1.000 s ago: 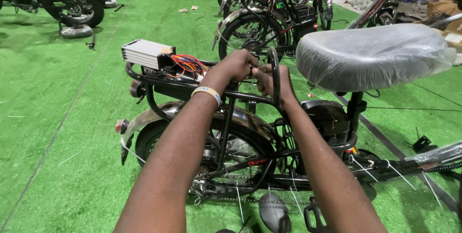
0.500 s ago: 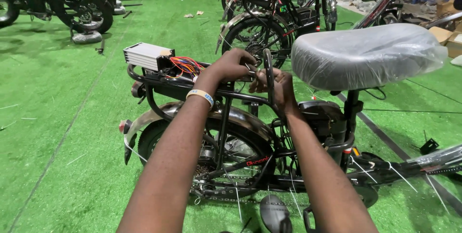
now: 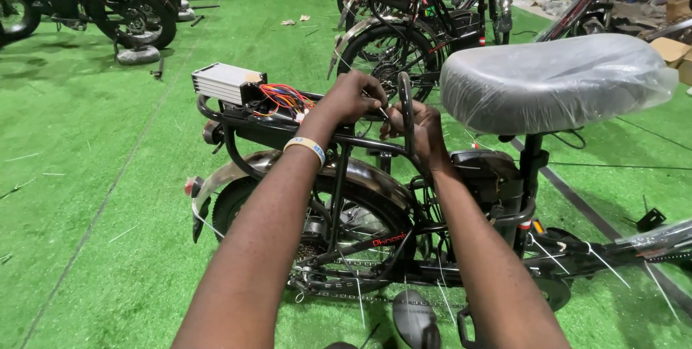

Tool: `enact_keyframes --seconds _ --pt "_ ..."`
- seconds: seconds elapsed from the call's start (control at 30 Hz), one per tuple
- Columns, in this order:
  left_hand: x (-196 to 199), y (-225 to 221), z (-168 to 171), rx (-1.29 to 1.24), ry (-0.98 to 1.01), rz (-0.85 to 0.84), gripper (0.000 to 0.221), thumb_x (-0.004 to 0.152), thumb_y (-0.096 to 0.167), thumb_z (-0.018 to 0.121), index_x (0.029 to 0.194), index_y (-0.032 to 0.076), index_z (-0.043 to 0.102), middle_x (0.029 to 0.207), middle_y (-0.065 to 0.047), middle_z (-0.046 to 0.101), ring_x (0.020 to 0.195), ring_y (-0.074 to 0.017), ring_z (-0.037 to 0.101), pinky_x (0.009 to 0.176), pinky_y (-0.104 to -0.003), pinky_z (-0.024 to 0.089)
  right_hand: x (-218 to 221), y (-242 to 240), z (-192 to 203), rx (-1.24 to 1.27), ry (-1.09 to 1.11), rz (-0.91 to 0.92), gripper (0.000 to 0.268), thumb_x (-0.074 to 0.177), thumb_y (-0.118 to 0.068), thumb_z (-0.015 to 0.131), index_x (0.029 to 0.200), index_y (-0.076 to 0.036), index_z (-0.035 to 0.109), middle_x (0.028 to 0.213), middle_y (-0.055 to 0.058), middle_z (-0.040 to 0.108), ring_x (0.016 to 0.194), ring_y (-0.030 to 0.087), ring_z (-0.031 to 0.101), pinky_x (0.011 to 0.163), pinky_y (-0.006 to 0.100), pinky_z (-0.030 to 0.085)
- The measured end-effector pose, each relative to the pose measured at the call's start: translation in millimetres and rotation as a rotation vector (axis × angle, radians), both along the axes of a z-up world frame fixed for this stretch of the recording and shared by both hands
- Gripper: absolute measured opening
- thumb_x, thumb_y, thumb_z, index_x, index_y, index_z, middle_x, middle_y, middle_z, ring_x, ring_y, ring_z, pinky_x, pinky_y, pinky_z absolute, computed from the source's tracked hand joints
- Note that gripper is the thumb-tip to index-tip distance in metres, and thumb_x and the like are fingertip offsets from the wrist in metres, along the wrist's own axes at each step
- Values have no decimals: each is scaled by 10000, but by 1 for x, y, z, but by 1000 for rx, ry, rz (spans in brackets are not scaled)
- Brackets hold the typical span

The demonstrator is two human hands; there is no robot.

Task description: Installing and securing an electronic controller to the rear rack of an electric bicycle using zip ties.

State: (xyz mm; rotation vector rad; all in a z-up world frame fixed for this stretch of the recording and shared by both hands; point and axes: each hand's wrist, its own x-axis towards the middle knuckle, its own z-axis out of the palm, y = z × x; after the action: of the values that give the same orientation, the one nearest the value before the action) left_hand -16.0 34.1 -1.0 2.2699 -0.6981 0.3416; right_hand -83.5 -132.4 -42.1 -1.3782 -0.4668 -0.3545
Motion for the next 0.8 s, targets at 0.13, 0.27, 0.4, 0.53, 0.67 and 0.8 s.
enact_keyframes --seconds 0.13,0.27,0.4,0.53,0.67,0.8 --pt "10 0 -5 34 17 -16 114 775 138 758 856 218 755 886 -55 737 963 -296 687 863 -418 545 2 0 -1 22 -10 -4 99 826 -88 734 843 -16 668 610 112 600 570 173 659 554 300 592" --pt "18 -3 -8 95 60 -12 83 891 191 643 948 179 702 987 -99 704 1054 -336 636 918 -460 502 -2 0 1 10 -15 6 117 828 -124 710 854 -25 653 625 95 601 588 149 648 568 270 579" --pt "3 -2 -2 86 78 7 133 947 227 548 1029 156 625 1036 -197 660 1096 -410 589 949 -507 474 5 -2 -2 5 -14 22 146 811 -156 719 852 -34 651 634 103 616 600 174 670 589 273 578" --pt "4 0 -6 60 77 42 146 954 250 525 1058 183 602 1020 -187 660 1101 -392 590 947 -491 472 6 -4 -6 -8 -14 18 173 829 -187 693 843 -25 636 592 112 600 566 175 661 582 257 564" --pt "4 -1 -5 54 69 47 158 962 246 512 1077 170 589 1028 -198 658 1103 -398 588 947 -496 466 11 -5 -8 -11 -8 -4 178 842 -203 675 828 -29 643 559 122 590 529 180 656 560 250 559" --pt "2 -1 -3 51 66 31 142 961 220 503 1057 162 590 1007 -209 651 1094 -411 581 931 -502 466 16 -6 -9 100 14 6 173 852 -178 666 822 -12 628 521 146 565 473 223 647 523 284 568"
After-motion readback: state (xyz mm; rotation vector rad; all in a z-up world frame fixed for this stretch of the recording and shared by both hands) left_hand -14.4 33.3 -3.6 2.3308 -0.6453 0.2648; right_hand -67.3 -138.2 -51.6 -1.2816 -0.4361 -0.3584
